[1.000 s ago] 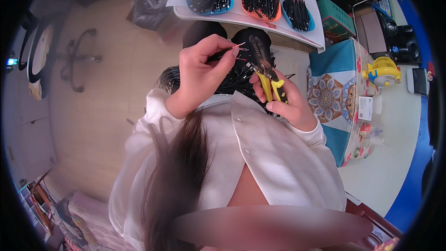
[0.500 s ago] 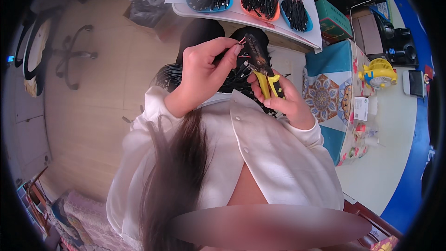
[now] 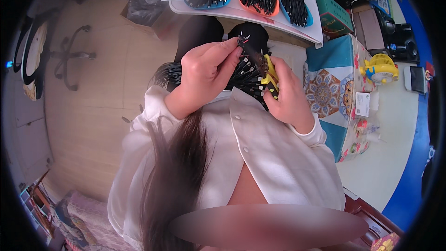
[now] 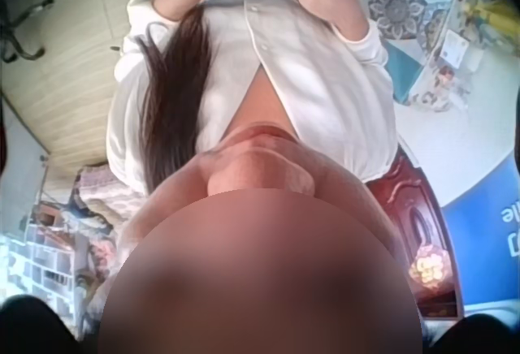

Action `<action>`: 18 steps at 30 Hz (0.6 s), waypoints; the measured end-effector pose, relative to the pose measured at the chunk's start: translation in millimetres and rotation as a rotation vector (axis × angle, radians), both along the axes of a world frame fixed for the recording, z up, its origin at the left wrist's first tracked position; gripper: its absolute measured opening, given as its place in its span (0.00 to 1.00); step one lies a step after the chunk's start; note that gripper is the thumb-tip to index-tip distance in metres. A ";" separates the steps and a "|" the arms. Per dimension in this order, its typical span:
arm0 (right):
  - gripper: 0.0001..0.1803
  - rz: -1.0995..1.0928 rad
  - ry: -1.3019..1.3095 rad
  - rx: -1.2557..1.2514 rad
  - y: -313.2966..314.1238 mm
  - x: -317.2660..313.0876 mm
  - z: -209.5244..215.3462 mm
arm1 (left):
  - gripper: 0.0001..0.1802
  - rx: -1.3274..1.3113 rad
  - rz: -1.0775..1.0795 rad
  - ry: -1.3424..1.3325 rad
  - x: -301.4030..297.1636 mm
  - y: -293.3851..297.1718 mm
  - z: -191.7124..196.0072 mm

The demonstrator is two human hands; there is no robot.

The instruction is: The person sits on the floor and repeatedly picks up black wires, strips their ends with yellow-handled pliers, twists the exposed strands, and places the finished wires into trays on a small table. The process is repeated for multiple wires.

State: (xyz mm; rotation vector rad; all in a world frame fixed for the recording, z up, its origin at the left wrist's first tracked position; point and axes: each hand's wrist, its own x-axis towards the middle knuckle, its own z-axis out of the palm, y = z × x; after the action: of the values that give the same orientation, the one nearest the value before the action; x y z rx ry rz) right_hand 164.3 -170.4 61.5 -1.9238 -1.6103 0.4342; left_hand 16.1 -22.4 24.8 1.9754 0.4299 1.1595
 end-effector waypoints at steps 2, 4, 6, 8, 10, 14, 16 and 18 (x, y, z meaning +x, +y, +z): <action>0.34 -0.019 -0.024 0.001 -0.1 -1.2 -0.4 | 0.09 0.026 -0.004 -0.001 -1.8 -0.2 0.7; 0.35 -0.032 -0.066 0.011 0.2 -1.7 -1.0 | 0.10 0.048 -0.009 0.004 -3.3 0.1 1.1; 0.36 -0.046 -0.110 0.017 0.9 -2.1 -1.8 | 0.10 0.060 -0.014 0.020 -4.1 1.1 0.6; 0.36 -0.047 -0.109 0.022 0.8 -2.3 -1.8 | 0.12 0.153 0.009 -0.057 0.1 4.5 -1.4; 0.36 -0.044 -0.101 0.025 -0.3 -2.5 -0.8 | 0.13 0.174 0.011 -0.113 2.1 4.2 -2.6; 0.36 -0.031 -0.070 0.015 -0.7 -1.9 0.8 | 0.13 0.045 -0.035 -0.136 2.7 1.5 -2.6; 0.36 -0.026 -0.073 0.015 -0.5 -1.3 1.2 | 0.11 -0.016 -0.058 -0.100 0.3 -0.5 -0.8; 0.36 -0.021 -0.095 0.022 -0.2 -1.0 1.4 | 0.08 -0.064 -0.077 -0.038 -3.2 -1.8 1.5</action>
State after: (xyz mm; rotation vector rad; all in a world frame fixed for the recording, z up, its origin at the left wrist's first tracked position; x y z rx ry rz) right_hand 163.3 -170.6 62.9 -1.9698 -1.6458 0.3193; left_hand 12.9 -24.2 26.3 1.8952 0.3633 1.1192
